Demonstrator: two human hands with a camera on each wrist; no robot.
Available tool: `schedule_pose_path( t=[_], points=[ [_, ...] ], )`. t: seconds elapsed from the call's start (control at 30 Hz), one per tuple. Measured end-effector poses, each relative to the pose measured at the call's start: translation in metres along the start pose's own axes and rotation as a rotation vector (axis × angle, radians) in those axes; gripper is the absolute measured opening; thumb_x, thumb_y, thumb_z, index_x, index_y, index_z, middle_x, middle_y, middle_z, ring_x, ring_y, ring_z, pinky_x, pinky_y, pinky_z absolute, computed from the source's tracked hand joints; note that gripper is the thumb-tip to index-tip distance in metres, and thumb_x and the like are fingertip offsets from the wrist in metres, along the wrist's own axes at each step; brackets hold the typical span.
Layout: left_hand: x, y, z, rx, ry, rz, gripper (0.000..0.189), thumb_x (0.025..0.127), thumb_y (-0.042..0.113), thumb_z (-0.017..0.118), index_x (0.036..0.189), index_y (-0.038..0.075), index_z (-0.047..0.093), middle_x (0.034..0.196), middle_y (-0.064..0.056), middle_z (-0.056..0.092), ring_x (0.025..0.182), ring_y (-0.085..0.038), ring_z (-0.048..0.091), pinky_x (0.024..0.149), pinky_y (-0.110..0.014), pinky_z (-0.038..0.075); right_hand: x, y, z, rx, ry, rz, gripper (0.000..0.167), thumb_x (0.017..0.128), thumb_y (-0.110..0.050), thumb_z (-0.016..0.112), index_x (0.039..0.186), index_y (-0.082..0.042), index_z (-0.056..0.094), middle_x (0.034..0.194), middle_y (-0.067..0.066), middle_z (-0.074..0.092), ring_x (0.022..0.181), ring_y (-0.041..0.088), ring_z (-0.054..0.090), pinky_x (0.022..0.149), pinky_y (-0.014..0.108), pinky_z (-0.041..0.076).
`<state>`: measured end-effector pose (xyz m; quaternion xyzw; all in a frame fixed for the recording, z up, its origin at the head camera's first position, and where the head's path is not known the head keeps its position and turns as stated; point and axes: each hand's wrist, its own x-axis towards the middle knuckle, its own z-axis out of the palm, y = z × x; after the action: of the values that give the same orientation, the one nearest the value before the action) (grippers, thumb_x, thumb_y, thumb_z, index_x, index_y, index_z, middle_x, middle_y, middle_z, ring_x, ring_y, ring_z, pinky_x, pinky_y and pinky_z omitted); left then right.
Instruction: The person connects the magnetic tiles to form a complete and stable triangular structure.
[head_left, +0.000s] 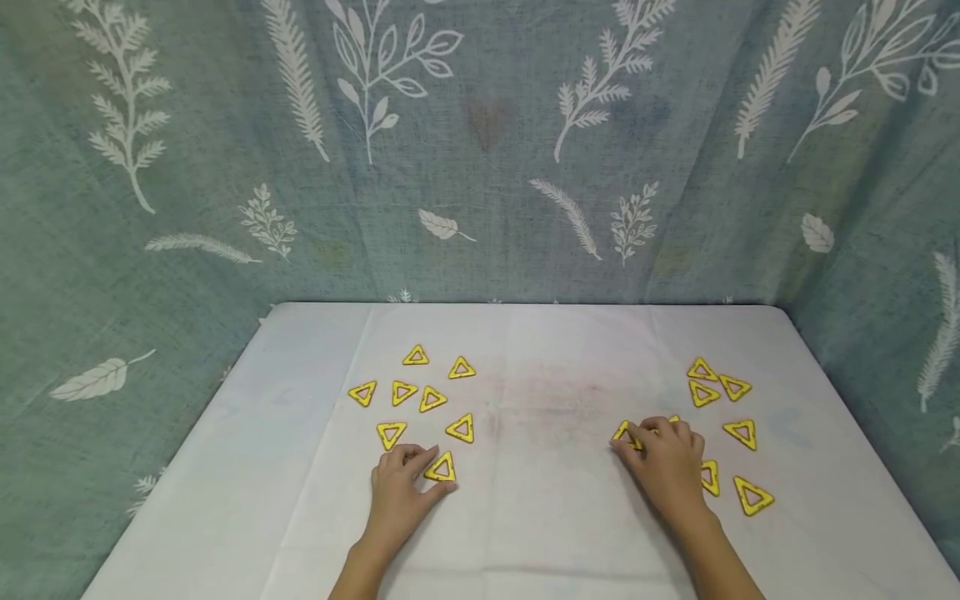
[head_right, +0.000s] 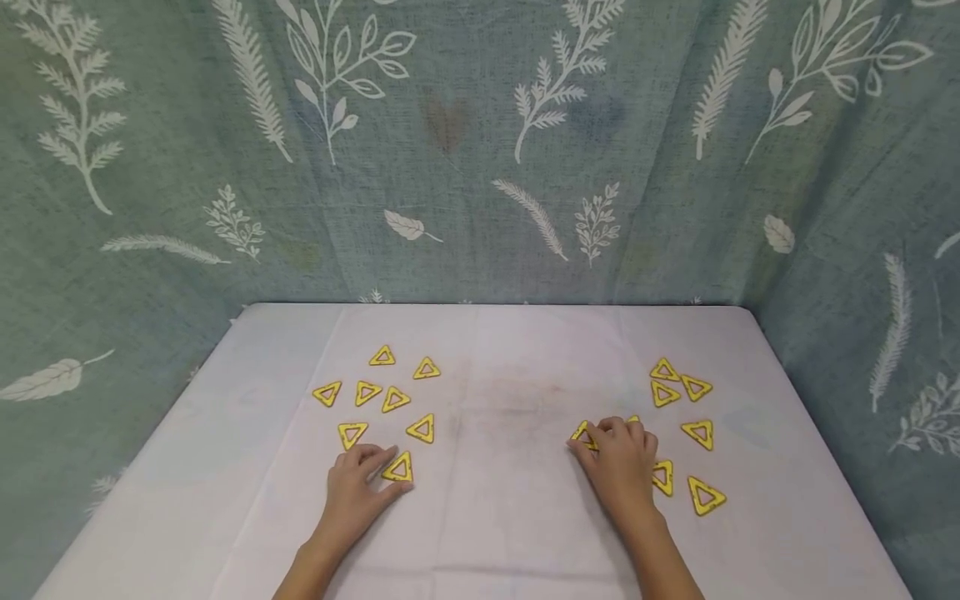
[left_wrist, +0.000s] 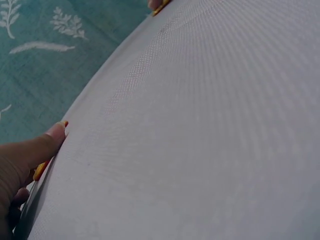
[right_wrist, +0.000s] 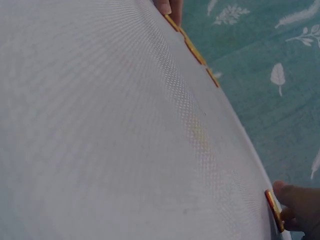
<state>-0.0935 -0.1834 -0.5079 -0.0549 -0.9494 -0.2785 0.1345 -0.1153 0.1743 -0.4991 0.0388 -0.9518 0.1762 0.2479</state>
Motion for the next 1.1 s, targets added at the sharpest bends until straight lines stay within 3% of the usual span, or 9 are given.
schedule_pose_path(
  t=[0.2,0.43,0.83,1.1],
  points=[
    [-0.001,0.0,0.002,-0.005,0.02,0.027,0.05,0.061,0.037,0.083,0.106,0.016,0.073,0.098,0.003,0.055,0.089,-0.015,0.046,0.077,-0.036,0.031,0.001,-0.001,0.0,0.008,-0.004,0.017,0.032,0.068,-0.029,0.083,0.092,-0.01,0.076,0.087,0.009,0.064,0.083,0.031,0.05,0.073,0.048,0.03],
    [-0.002,0.003,0.004,-0.048,0.035,0.042,0.045,0.058,0.033,0.083,0.1,0.02,0.075,0.092,0.008,0.057,0.084,-0.01,0.044,0.078,-0.035,0.031,0.003,-0.003,-0.003,0.046,-0.051,0.05,0.033,0.065,-0.03,0.084,0.091,-0.012,0.077,0.086,0.007,0.064,0.083,0.029,0.05,0.075,0.05,0.028],
    [0.004,0.013,0.009,-0.069,-0.066,0.071,0.041,0.066,0.037,0.081,0.104,0.024,0.074,0.093,0.011,0.054,0.087,-0.01,0.043,0.084,-0.041,0.031,0.0,-0.005,-0.005,0.107,-0.162,0.067,0.034,0.069,-0.032,0.082,0.096,-0.012,0.076,0.089,0.005,0.065,0.081,0.026,0.052,0.07,0.045,0.03],
    [0.006,0.026,0.016,-0.098,-0.128,0.082,0.04,0.068,0.038,0.079,0.105,0.024,0.073,0.092,0.012,0.052,0.086,-0.01,0.041,0.082,-0.038,0.029,-0.001,-0.008,-0.001,0.174,-0.229,0.097,0.037,0.068,-0.032,0.082,0.096,-0.009,0.074,0.09,0.005,0.066,0.085,0.026,0.054,0.076,0.045,0.028]
  ],
)
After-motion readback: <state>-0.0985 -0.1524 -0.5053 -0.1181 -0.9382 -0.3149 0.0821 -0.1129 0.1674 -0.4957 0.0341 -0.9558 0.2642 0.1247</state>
